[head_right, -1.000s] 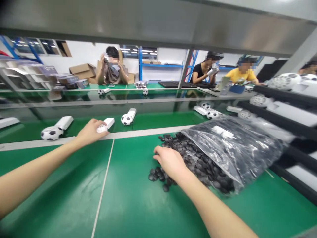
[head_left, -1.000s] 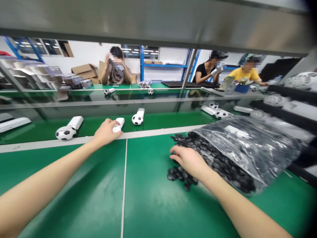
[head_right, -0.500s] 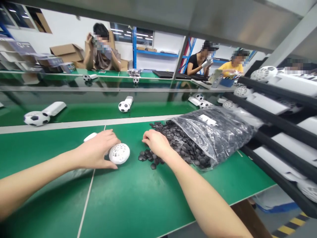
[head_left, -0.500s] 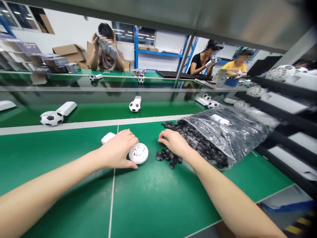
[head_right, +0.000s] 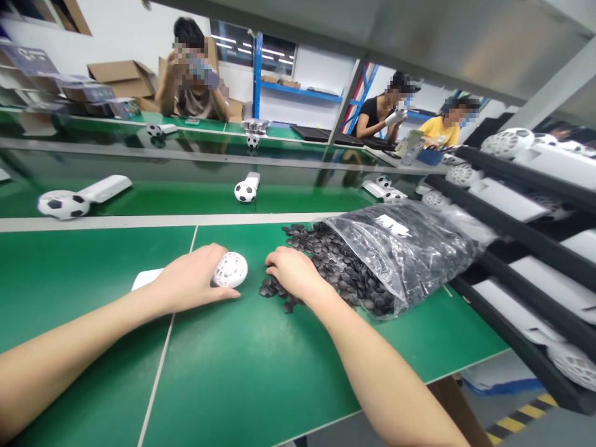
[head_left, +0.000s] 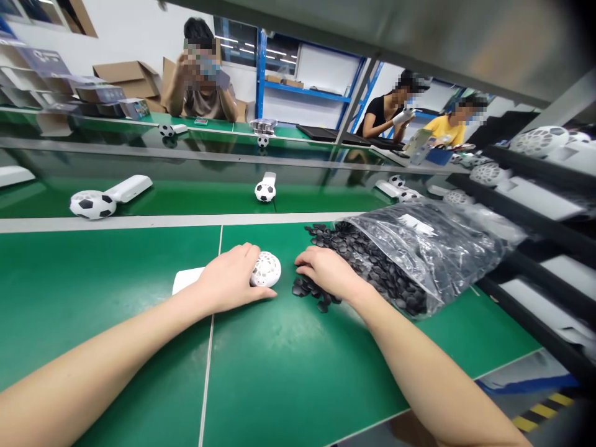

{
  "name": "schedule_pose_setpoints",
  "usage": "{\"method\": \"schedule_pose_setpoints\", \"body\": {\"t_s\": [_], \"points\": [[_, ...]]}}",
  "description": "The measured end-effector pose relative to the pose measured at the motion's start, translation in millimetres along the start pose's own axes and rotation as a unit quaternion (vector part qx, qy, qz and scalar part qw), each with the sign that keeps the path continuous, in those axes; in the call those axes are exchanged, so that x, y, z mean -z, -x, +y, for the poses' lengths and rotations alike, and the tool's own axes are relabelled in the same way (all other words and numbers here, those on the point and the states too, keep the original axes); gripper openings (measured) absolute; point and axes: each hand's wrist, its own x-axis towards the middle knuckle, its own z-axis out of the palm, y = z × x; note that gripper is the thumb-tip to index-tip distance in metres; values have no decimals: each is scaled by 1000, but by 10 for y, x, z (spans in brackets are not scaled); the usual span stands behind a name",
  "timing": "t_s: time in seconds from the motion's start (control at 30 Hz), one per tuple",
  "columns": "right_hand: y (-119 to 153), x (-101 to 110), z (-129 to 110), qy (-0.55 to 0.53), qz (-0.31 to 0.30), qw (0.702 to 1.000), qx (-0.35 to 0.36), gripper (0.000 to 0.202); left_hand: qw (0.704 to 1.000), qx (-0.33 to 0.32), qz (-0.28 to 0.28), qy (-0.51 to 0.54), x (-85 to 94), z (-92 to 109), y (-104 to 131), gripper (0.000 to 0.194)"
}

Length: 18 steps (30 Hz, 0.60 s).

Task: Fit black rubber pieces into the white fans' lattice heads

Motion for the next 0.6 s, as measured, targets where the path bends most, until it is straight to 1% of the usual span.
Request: {"method": "schedule_pose_setpoints", "body": {"t_s": [0.1, 0.2, 0.3, 0.37, 0.43, 0.5, 0.6], "points": [[-4, -11, 8, 12, 5, 1000, -9, 20, 1000, 3, -8, 7, 19, 7, 15, 59], [-5, -26, 34, 6, 20, 1000, -9, 24, 1000, -6, -4, 17, 30, 9, 32, 65], [0, -27, 16, -58, 68, 996, 7, 18, 999, 7, -7, 36, 45, 22, 45, 70], [15, -8, -33, -134, 106, 985, 31, 13, 998, 31, -18, 53, 63, 31, 48, 70], [37, 19, -97, -200, 128, 969, 63, 9, 996, 47, -34, 71, 83, 33, 47, 70], [59, 40, -158, -236, 134, 957, 98, 7, 993, 49, -50, 92, 97, 24, 45, 70], [82, 22, -233, -256, 124, 948, 141, 7, 990, 45, -57, 120, 98, 4, 44, 71]]}}
